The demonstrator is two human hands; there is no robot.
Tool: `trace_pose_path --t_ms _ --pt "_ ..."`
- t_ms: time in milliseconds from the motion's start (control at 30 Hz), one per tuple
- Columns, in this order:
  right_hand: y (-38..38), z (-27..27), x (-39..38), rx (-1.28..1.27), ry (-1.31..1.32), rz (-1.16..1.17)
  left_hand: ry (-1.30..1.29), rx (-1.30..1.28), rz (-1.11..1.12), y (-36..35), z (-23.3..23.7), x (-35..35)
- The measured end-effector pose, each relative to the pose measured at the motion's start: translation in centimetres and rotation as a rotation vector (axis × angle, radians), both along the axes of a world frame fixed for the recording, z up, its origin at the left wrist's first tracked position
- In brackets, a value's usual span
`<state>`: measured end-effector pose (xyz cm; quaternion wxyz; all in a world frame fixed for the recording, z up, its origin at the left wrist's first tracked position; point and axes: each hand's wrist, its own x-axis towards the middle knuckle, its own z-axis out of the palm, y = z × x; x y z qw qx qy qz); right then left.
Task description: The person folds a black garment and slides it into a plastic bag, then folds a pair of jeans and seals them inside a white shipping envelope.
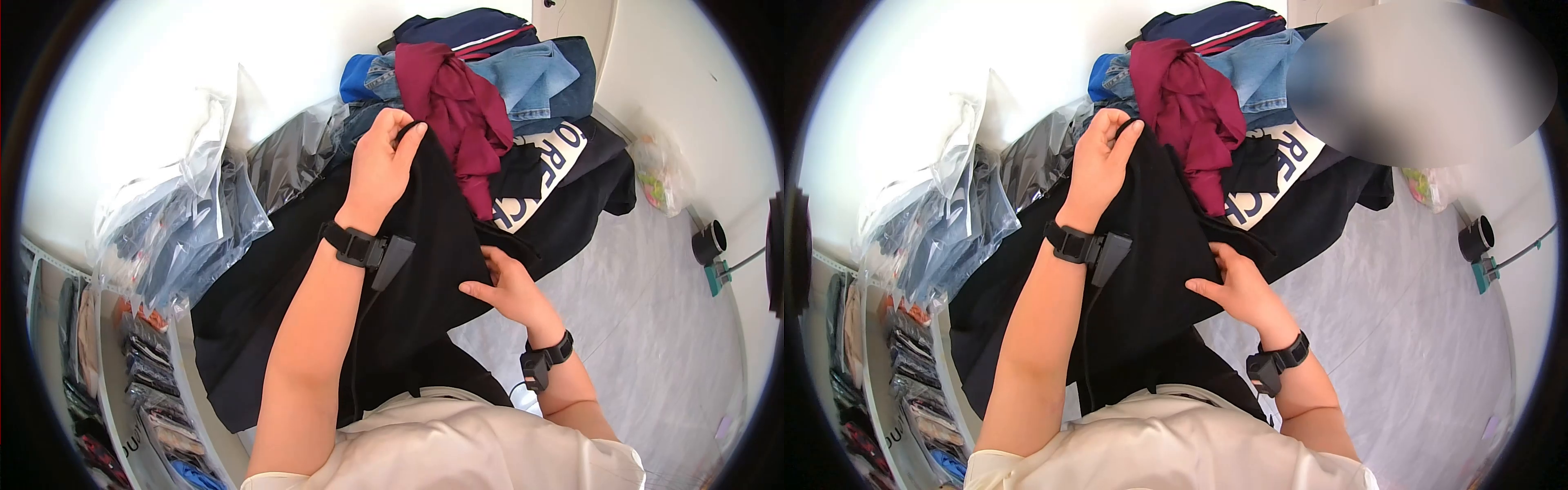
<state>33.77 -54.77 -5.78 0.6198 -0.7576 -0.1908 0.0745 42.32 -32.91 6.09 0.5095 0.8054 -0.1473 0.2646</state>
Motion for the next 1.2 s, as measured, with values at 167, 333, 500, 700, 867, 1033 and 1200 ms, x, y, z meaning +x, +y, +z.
trace_pose_path --t_ms 167,333,500,700,867,1033,1200 --pt "-1.1 1.9 0.4 -0.125 0.018 -0.181 -0.052 0.083 0.049 0.8 0.4 -0.1" --pt "-2.8 -1.4 1.0 -0.46 -0.611 -0.536 0.01 0.272 -0.013 1.9 -3.2 -3.9" --pt "-5.6 -5.9 2.1 -0.419 -0.506 -0.459 0.256 0.192 -0.228 4.3 -3.6 -16.8" --pt "-6.0 -4.4 2.0 0.017 0.058 -0.255 0.763 -0.189 -0.13 10.2 -7.6 -33.3" --pt "-6.7 -3.1 5.1 -0.142 -0.051 -0.254 0.944 -0.705 0.33 15.4 -15.5 -45.8" --pt "-3.5 7.4 8.3 0.075 -0.082 -0.274 0.558 -0.742 0.936 18.2 -17.5 -51.7" --pt "-0.1 20.3 16.5 0.135 -0.175 -0.129 0.311 0.047 1.366 18.5 -14.9 -50.1"
